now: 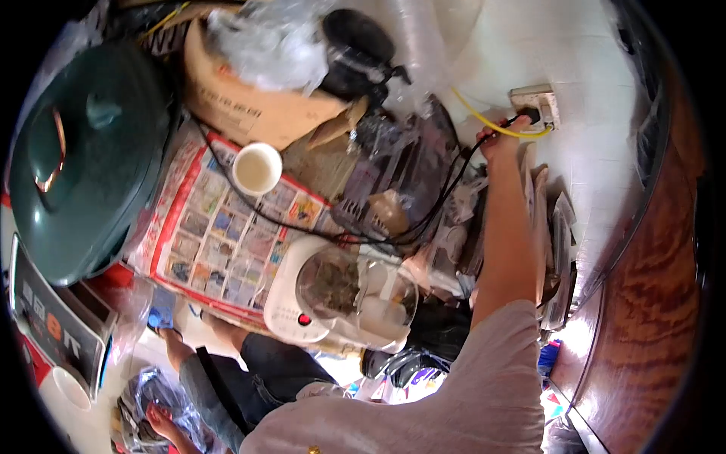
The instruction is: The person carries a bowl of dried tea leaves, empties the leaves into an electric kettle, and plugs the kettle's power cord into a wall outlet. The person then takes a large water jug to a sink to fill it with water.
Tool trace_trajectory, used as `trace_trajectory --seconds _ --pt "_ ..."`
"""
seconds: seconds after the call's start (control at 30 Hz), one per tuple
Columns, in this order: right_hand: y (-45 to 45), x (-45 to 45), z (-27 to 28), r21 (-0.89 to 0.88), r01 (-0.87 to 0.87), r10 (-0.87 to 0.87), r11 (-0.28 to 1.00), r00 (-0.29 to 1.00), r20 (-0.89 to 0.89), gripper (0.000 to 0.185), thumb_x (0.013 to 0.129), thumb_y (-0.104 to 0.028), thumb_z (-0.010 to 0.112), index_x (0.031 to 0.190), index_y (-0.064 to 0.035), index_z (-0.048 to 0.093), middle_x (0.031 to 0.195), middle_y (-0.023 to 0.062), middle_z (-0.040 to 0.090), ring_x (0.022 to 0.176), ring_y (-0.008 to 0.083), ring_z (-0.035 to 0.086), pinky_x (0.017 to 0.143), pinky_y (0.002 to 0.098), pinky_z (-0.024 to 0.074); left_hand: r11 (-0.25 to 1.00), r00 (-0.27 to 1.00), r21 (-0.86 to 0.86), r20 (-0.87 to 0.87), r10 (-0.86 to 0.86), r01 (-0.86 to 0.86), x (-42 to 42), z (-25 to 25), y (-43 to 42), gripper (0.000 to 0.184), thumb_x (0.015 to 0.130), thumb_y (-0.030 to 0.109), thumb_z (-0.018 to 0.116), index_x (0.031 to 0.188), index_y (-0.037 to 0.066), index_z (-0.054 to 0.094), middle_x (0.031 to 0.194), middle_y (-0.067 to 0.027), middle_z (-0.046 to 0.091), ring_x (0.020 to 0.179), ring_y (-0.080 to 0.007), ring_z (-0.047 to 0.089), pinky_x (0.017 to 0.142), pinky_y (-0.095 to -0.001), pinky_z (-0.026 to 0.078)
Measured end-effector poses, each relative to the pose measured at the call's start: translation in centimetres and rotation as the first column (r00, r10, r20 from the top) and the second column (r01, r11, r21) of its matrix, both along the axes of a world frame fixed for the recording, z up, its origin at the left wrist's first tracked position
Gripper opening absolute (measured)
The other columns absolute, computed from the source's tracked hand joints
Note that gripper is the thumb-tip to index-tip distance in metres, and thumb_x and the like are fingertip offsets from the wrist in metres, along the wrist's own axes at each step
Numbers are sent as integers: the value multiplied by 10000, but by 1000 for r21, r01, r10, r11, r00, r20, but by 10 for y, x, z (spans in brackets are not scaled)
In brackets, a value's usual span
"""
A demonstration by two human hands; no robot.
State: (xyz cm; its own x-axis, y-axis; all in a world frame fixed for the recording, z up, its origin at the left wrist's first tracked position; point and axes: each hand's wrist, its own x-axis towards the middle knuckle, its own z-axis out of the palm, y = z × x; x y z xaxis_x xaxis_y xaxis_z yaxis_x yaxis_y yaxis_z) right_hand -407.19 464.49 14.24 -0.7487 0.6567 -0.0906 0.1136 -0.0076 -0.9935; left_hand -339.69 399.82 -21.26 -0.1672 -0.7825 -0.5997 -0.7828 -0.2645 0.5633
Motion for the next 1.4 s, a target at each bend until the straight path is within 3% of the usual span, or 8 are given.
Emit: trace_trajectory --seconds 0.13,0.37,0.53,0.6,0.63,0.73,1.07,1.4 --pt "-9 24 20 26 173 -175 985 971 166 601 741 -687 430 921 -123 534 974 84 435 772 205 438 691 370 388 995 993 25 -66 -95 96 24 1 -16 315 854 325 509 1116 150 523 1001 -1 581 717 -150 537 555 -249 423" --pt "-72 211 18 364 30 27 931 988 -151 367 867 -346 495 1093 -57 503 721 25 498 636 125 458 576 281 393 991 993 110 -105 -57 69 26 -11 -39 188 836 184 563 1003 97 562 736 21 528 571 -64 476 443 -173 379" --pt "-140 415 -57 769 167 18 618 974 -226 340 896 -340 437 1031 -33 496 680 28 474 575 95 425 530 208 350 894 931 310 -271 -244 324 16 -32 -69 132 859 153 524 962 76 551 698 25 522 524 -37 454 415 -160 355" --pt "-194 473 -129 605 70 -54 793 998 -43 192 882 -203 382 785 -58 463 706 44 466 572 111 426 579 208 372 865 888 224 -222 -403 449 -5 -12 -71 126 862 153 518 944 64 553 696 22 518 520 -31 449 435 -169 371" --pt "-210 495 -164 841 -131 -65 525 979 193 156 856 -148 403 874 -31 505 758 66 504 602 125 451 621 216 389 845 874 242 -235 -426 477 -1 -14 -82 130 862 154 519 944 60 555 696 21 518 521 -33 451 435 -169 371" --pt "-245 517 -202 636 -427 93 643 868 488 501 841 -103 439 1327 -102 315 659 79 551 551 202 526 553 322 437 812 843 255 -294 -451 524 1 -9 -109 136 863 151 516 944 50 558 699 14 521 525 -40 452 440 -170 372" --pt "-258 498 -229 765 -526 -98 373 797 596 578 823 -138 422 1361 -189 218 671 202 578 586 382 553 560 479 428 796 816 194 -223 -533 573 50 27 -197 194 855 219 517 972 66 545 751 -27 545 605 -100 518 492 -223 443" --pt "-283 500 -210 746 -436 -52 503 846 530 521 812 -141 432 1320 -186 322 639 176 582 592 361 568 585 447 444 706 730 203 -82 -678 679 88 47 -219 113 853 119 500 931 56 551 714 -19 535 519 -71 482 428 -188 404"
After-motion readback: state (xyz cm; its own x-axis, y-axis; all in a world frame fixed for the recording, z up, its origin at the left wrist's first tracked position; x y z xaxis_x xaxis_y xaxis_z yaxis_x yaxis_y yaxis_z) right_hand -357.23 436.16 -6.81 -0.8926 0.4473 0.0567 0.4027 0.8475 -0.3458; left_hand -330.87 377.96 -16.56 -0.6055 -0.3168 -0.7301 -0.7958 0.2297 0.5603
